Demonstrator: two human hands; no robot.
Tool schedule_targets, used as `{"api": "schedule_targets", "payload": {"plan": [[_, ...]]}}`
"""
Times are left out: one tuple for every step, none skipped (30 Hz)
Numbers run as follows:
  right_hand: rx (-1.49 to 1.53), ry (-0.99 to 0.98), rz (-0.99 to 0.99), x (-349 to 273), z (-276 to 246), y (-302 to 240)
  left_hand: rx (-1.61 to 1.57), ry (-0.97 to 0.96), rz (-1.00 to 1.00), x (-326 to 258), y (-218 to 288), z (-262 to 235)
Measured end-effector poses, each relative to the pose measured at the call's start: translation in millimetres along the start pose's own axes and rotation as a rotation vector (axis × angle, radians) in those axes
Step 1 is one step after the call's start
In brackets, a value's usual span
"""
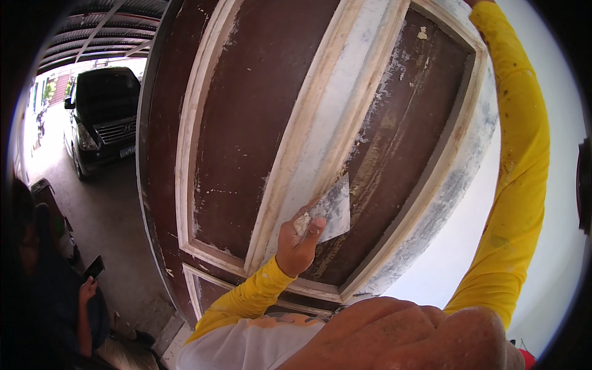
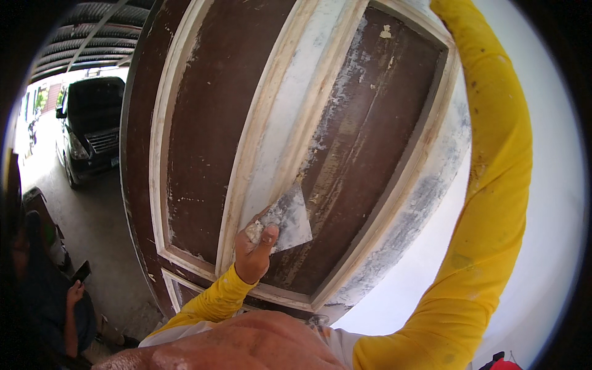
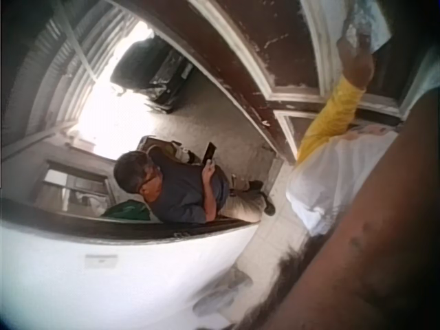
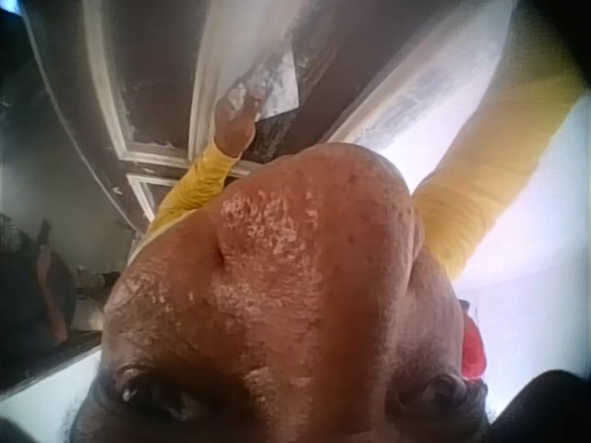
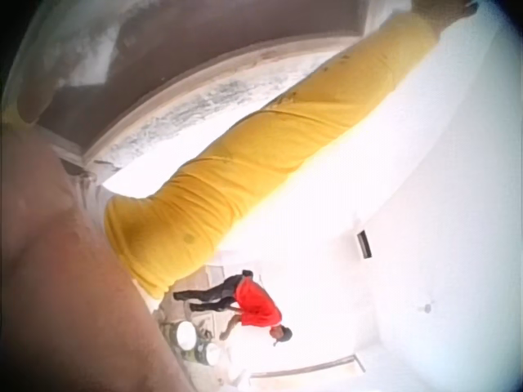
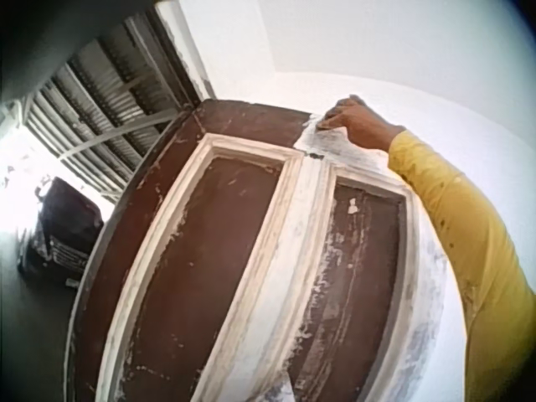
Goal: The person applies plaster to a wooden door frame using a putty knife and a larger trowel. They repeatedly scoop plaster from a bucket and spread it onto the frame's edges and corners.
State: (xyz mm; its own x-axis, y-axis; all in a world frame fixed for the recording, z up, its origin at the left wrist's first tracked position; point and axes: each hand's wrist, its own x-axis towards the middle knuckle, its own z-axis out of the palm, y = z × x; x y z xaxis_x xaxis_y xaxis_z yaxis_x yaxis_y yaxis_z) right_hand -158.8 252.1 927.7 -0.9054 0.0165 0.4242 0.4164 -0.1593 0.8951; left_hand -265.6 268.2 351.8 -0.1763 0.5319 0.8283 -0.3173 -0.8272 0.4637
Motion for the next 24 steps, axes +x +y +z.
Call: {"api": "schedule_targets", "payload": {"plan": [[0.033, 0.049, -0.022, 4.7, 4.2, -5.3, 0.0, 0.0, -0.015, 1.3, 3.1, -0.9], [-0.037, 0.06, -0.019, 6.3, 9.7, -12.0, -0.001, 0.0, -0.031, 2.2, 6.9, -1.6], [-0.065, 0.034, -0.063, 5.5, 7.0, -19.2, -0.023, -0.003, -0.052, 1.2, 6.4, -1.3], [-0.093, 0.007, -0.107, 3.4, 3.8, -25.8, -0.042, 0.005, -0.058, 0.4, 4.8, -0.3], [-0.116, -0.015, -0.151, 2.0, 2.5, -30.8, -0.056, 0.017, -0.064, -0.2, 4.1, 0.5], [-0.108, -0.05, -0.139, -0.9, -0.9, -28.7, -0.07, 0.029, -0.07, -0.8, 3.4, 0.8], [-0.127, -0.055, -0.137, -5.8, -3.9, -27.9, -0.068, 0.032, -0.05, -0.6, 2.1, 0.3], [-0.144, -0.055, -0.129, -13.3, -7.5, -26.2, -0.058, 0.034, -0.028, 0.4, 1.1, -0.1], [-0.162, -0.056, -0.121, -17.5, -8.9, -25.1, -0.05, 0.036, -0.006, 0.6, -0.3, -0.4], [-0.124, -0.076, -0.112, -18.7, -8.6, -24.6, -0.04, 0.028, -0.03, -0.1, -2.5, -2.4], [-0.097, -0.08, -0.116, -19.3, -7.3, -25.5, -0.031, 0.019, -0.053, -1.2, -5.0, -5.8], [-0.071, -0.085, -0.12, -19.4, -5.1, -27.1, -0.021, 0.011, -0.077, -2.1, -5.7, -7.6], [-0.05, -0.092, -0.125, -20.4, -5.3, -26.5, -0.031, 0.021, -0.072, -2.2, -3.9, -4.9], [-0.079, -0.102, -0.156, -22.8, -6.0, -25.1, -0.05, 0.027, -0.074, -3.2, -1.7, -1.4], [-0.107, -0.113, -0.189, -26.0, -6.7, -22.6, -0.07, 0.033, -0.075, -4.2, -1.0, 1.0], [-0.134, -0.125, -0.222, -29.4, -7.4, -20.0, -0.068, 0.027, -0.075, -4.6, -2.9, 1.4], [-0.183, -0.122, -0.226, -32.8, -6.7, -16.0, -0.043, 0.028, -0.066, -3.1, -2.2, -0.7], [-0.232, -0.119, -0.23, -36.9, -5.3, -11.9, -0.02, 0.031, -0.058, -1.7, -1.7, -2.3], [-0.281, -0.116, -0.234, -41.3, -4.3, -7.6, -0.01, 0.044, -0.04, -0.7, -1.2, -2.6], [-0.287, -0.133, -0.237, -46.8, -4.3, -2.9, 0.0, 0.057, -0.022, 0.3, -1.0, -2.7], [-0.301, -0.16, -0.247, -51.5, -8.1, 1.8, -0.004, 0.068, -0.005, -0.3, -1.6, -2.4], [-0.314, -0.185, -0.256, -55.4, -11.3, 6.5, -0.029, 0.061, -0.024, -0.6, -2.8, -3.0], [-0.307, -0.225, -0.221, -55.8, -18.1, 6.2, -0.061, 0.057, -0.046, -1.4, -5.8, -3.7], [-0.299, -0.265, -0.185, -57.1, -25.9, 6.7, -0.092, 0.052, -0.067, -2.2, -7.1, -4.2]]}}
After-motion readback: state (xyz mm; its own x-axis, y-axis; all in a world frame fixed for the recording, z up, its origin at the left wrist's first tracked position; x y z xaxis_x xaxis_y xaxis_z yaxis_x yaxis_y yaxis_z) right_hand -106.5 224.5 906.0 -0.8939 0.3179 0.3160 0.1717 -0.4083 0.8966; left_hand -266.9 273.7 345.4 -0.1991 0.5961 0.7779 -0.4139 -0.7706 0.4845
